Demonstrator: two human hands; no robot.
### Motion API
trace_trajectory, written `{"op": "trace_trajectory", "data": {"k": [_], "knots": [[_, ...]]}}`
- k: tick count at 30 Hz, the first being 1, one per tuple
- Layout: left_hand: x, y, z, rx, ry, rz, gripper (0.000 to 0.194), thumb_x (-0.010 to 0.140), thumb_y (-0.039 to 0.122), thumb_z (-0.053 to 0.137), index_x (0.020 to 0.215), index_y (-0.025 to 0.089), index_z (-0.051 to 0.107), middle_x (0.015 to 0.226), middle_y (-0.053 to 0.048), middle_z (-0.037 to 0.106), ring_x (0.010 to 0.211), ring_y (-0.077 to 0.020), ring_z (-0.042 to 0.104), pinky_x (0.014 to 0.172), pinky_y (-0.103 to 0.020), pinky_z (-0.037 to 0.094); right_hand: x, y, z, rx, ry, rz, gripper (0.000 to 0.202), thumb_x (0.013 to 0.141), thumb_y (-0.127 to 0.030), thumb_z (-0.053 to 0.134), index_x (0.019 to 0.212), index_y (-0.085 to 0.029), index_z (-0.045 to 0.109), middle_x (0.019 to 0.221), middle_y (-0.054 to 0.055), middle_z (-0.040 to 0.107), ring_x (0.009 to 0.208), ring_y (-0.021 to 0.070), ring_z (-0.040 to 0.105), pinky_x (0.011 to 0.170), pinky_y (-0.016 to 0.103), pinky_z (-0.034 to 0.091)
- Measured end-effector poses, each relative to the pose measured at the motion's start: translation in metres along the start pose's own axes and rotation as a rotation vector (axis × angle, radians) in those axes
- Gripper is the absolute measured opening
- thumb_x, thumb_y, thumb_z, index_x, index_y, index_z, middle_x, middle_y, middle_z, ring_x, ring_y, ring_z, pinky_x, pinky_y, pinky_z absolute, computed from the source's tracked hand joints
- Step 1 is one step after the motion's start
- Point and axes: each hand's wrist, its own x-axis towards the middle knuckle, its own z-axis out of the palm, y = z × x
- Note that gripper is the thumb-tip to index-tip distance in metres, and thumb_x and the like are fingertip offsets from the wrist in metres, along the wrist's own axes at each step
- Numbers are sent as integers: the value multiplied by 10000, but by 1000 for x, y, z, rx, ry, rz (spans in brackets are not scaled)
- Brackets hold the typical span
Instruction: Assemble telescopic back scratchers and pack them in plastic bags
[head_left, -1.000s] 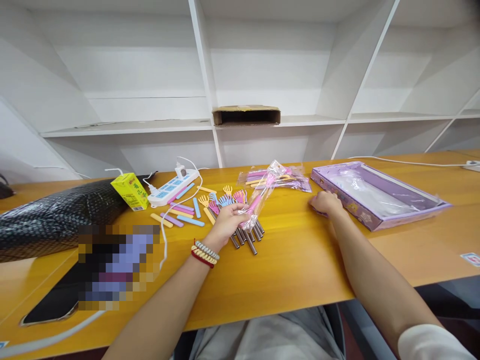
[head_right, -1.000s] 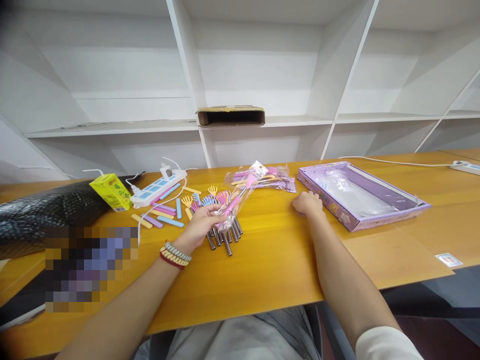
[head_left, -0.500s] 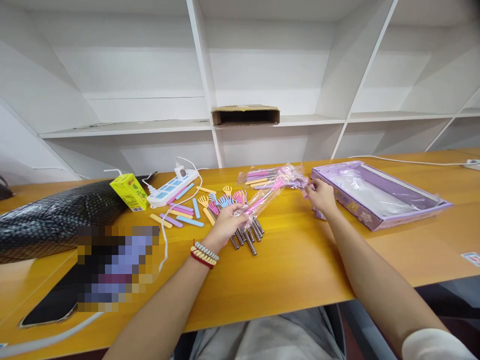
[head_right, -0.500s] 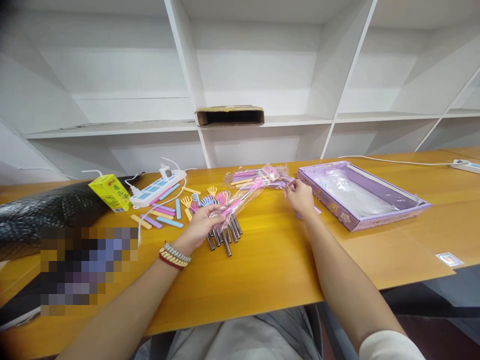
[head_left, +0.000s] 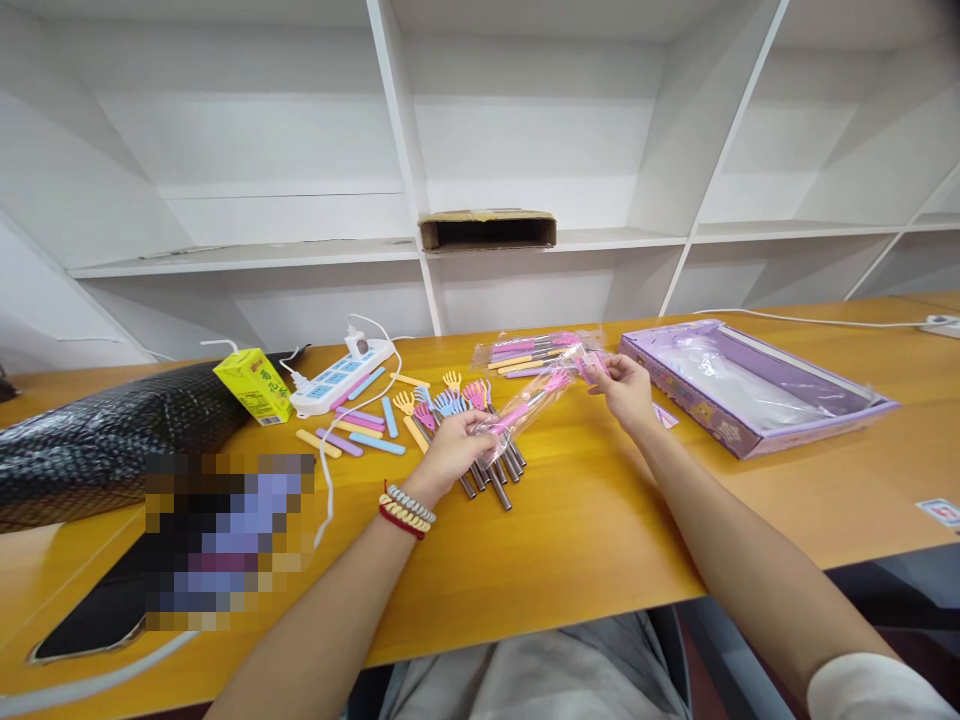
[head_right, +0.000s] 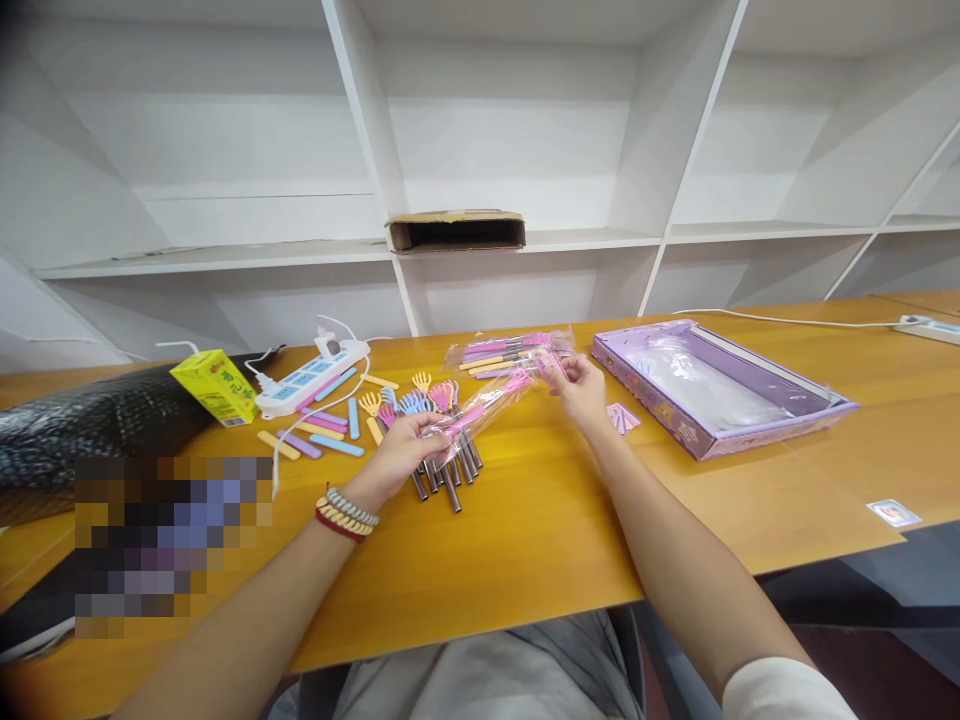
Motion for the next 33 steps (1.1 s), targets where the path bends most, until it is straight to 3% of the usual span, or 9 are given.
{"op": "trace_trajectory", "data": {"k": [2, 7, 10, 13, 20, 28, 33], "knots": [[0, 0, 0, 11, -5, 5, 261, 613, 122, 642, 869, 111, 592, 631, -7, 597, 514, -102, 547, 501, -221, 453, 1, 3, 0, -164, 44, -87, 344, 610, -480, 694, 662, -165, 565, 657, 15, 588, 639, 137, 563, 570, 269, 478], [-1, 1, 1, 25, -54, 27, 248, 614, 124, 647, 856, 110, 596, 596, -4, 589, 508, -99, 537, 496, -216, 443, 5, 10, -1, -296, 109, -209, 296, 605, -450, 694, 651, -165, 632, 1065, 103, 585, 995, 224, 549, 686, 292, 467], [-3, 3, 1, 31, -74, 33, 238, 618, 133, 651, 849, 110, 597, 568, 2, 578, 499, -97, 526, 494, -215, 434, 5, 16, -1, -284, 28, -227, 276, 682, -444, 631, 675, -168, 616, 1012, 87, 620, 970, 212, 568, 729, 312, 470], [-4, 4, 1, 58, -70, 43, 240, 622, 138, 653, 854, 101, 605, 559, 4, 576, 484, -89, 511, 490, -212, 423, 4, 19, 0, -403, -8, -334, 221, 733, -397, 587, 691, -180, 594, 951, 71, 648, 925, 200, 586, 755, 324, 469], [-6, 5, 0, 34, -133, 53, 246, 631, 180, 674, 853, 98, 605, 577, -7, 593, 502, -102, 527, 504, -230, 426, 2, 12, -2, -569, 160, -486, 172, 732, -309, 569, 618, -197, 504, 974, 103, 650, 956, 215, 596, 820, 351, 455], [-6, 5, -1, -1, -172, 59, 261, 634, 197, 688, 857, 103, 591, 570, -3, 589, 511, -98, 526, 521, -231, 423, 0, 7, -3, -480, 146, -299, 203, 742, -375, 558, 658, -193, 525, 940, 61, 662, 726, 153, 598, 681, 284, 462], [-6, 5, -3, -10, -149, 50, 277, 632, 212, 696, 866, 105, 594, 570, -8, 592, 517, -108, 542, 525, -239, 434, 3, 7, -7, -476, 242, -190, 263, 706, -428, 590, 662, -200, 467, 625, 11, 594, 555, 136, 524, 567, 268, 419]]}}
